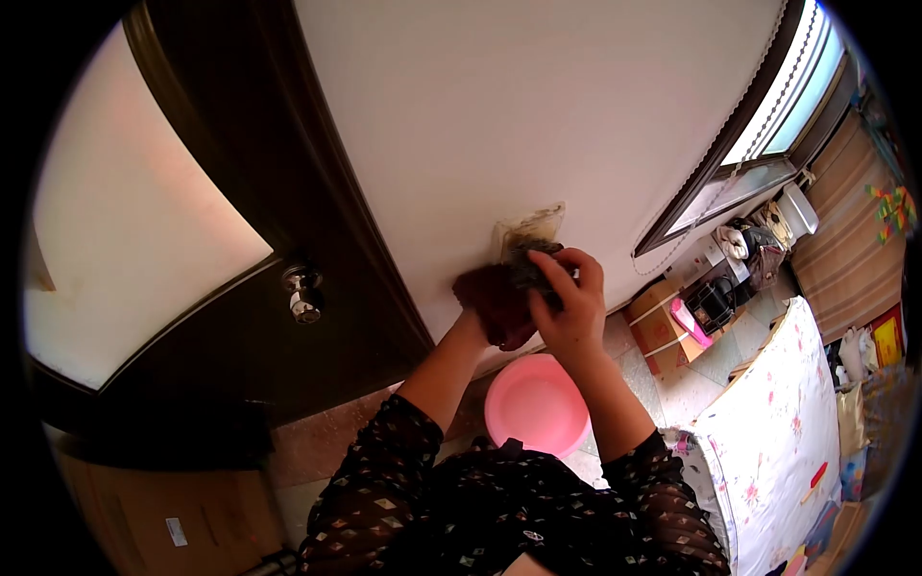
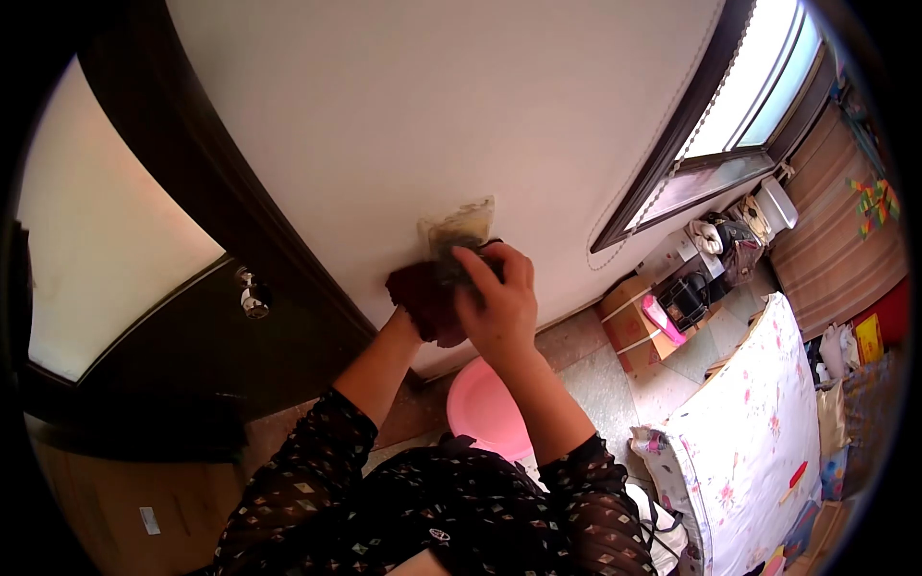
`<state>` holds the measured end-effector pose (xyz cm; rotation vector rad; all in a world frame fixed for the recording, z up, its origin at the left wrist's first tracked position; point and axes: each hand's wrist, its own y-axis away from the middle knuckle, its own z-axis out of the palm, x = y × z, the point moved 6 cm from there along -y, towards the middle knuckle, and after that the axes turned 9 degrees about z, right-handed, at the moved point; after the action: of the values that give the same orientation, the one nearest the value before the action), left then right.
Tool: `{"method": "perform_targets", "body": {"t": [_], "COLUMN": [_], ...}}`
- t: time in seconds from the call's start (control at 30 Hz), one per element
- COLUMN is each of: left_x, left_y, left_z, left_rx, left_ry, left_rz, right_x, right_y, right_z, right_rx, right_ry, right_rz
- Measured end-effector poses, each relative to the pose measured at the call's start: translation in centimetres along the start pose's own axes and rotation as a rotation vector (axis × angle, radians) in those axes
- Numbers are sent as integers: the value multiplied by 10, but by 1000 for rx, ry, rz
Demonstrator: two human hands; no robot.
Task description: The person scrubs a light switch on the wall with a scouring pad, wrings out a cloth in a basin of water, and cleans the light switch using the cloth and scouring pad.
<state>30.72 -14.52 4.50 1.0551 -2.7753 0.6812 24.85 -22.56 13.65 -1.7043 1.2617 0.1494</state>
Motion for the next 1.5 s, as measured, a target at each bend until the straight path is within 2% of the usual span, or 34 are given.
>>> {"method": "perform_targets", "body": {"t": [0.2, 0.3, 0.4, 0.47, 0.5, 0.63, 0.73, 0.8, 0.87, 1.03, 1.27, 1.4, 1.5], "left_x": [4, 5, 6, 6, 5, 4, 3, 4, 4, 4, 3, 3, 3], "left_y": [-3, -4, -5, -7, -7, -9, -8, -8, -8, -9, -9, -11, -12], "left_z": [-2, -3, -5, -5, -5, -9, -9, -9, -9, -10, -11, -12, -12], "left_rx": [27, 36, 49, 58, 62, 71, 72, 75, 82, 85, 96, 97, 102], "left_ry": [65, 72, 72, 73, 74, 62, 64, 58, 57, 57, 54, 56, 55], "left_rz": [-7, -20, -32, -43, -45, -58, -72, -78, -83, -90, -104, -102, -103], "right_x": [-2, 10, 19, 33, 32, -1, 6, 20, 46, -6, 32, -5, 21], "right_y": [-7, -13, -13, -14, -15, -14, -22, -20, -18, -23, -22, -28, -29], "right_z": [18, 19, 12, 6, 3, 9, 16, 14, 11, 8, 10, 14, 14], "right_rx": [63, 16, 86, 99, 129, 121, 43, 82, 117, 99, 96, 66, 79], "right_ry": [63, 39, 26, 101, 120, -35, 37, 39, 86, -50, 86, 16, 55], "right_rz": [-178, -161, -114, 58, 68, -78, -39, -29, 180, -14, 144, 45, 113]}}
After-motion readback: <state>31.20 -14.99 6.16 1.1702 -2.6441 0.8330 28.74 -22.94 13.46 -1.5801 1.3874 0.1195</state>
